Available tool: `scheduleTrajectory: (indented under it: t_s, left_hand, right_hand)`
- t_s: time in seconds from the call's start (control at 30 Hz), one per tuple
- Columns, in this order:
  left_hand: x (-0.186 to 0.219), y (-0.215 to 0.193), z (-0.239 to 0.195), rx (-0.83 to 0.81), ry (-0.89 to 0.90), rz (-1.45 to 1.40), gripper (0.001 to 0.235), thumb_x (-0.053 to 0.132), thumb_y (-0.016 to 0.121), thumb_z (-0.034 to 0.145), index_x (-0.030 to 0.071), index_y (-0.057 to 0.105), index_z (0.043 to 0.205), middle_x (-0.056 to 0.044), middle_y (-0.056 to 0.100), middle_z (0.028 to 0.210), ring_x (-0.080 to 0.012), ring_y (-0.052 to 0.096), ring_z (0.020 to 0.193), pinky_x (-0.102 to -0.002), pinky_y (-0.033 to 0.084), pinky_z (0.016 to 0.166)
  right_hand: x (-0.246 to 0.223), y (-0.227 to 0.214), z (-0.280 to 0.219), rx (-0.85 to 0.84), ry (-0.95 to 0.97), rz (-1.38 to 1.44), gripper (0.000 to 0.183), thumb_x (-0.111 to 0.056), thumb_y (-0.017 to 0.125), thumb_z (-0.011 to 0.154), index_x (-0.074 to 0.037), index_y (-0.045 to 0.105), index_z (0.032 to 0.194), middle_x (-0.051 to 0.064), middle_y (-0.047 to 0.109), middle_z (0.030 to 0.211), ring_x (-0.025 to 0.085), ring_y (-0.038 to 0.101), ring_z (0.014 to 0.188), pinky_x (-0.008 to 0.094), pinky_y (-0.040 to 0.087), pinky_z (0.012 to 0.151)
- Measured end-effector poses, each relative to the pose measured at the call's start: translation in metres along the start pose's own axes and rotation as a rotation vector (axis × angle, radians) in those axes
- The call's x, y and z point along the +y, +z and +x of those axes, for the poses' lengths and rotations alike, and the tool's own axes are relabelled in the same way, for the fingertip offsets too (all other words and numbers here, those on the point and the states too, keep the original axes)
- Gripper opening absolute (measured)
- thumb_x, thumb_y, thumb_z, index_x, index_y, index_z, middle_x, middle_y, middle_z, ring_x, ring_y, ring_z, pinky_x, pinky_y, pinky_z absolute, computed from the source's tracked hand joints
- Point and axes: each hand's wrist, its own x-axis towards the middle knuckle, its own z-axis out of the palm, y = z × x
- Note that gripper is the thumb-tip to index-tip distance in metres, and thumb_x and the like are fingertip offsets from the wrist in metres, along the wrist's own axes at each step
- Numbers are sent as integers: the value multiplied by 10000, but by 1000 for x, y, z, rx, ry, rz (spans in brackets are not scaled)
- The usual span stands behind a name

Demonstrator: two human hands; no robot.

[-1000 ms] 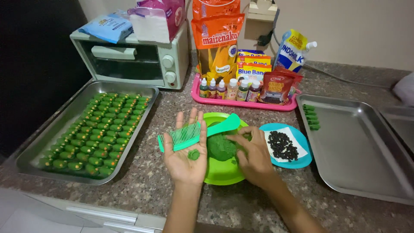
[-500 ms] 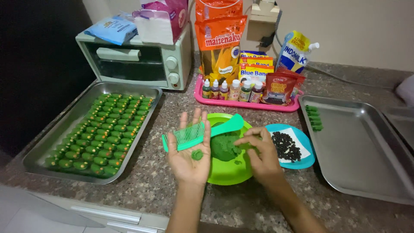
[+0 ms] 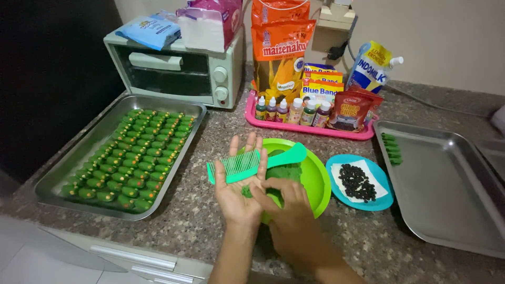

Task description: Shaping green dough into small decorative pastries using a comb for texture and adding seeds on top

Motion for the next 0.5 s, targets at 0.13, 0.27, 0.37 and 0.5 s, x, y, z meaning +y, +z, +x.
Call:
scheduleTrajectory:
  t_s: [0.13,0.27,0.37,0.5]
  left_hand:
    - [-1,3,-1,42,2,14,647,441,463,1054,58,383,1569,-312,359,1606,-435,322,1513,-546,404,1184]
    - [-5,4,0,26,-3,69,643,447,443,1061,54,378,1567,-328,352,1601,-445,336,1502,-548,415,1173]
    - [-10,9,-2,-2,-4,146,635,440,457,1061,44,396,1554,-336,366,1590,-447,340,1502,-543,417,1172]
    - [-31,58,-9,295,-36,332,667,453,361,997,69,423,1539,-293,465,1555,-392,434,1452,-525,310,1223]
  right_hand:
    - [-3,-9,-3,-18,-8,-25,470,-8,527,911,-173,587,1347,163,600,1264,382,586,1055,529,471,858]
    - [-2,-27,0,6,17,37,417,48,568,798,-146,710,1138,169,619,1244,356,594,1099,510,489,872]
    - [-4,-40,13,74,48,225,293,-30,498,902,-100,737,1057,183,615,1186,326,597,1091,464,478,918]
    - [-11,-46,56,210,21,221,334,-240,410,1062,-18,580,1244,188,565,1237,284,572,1086,407,505,902]
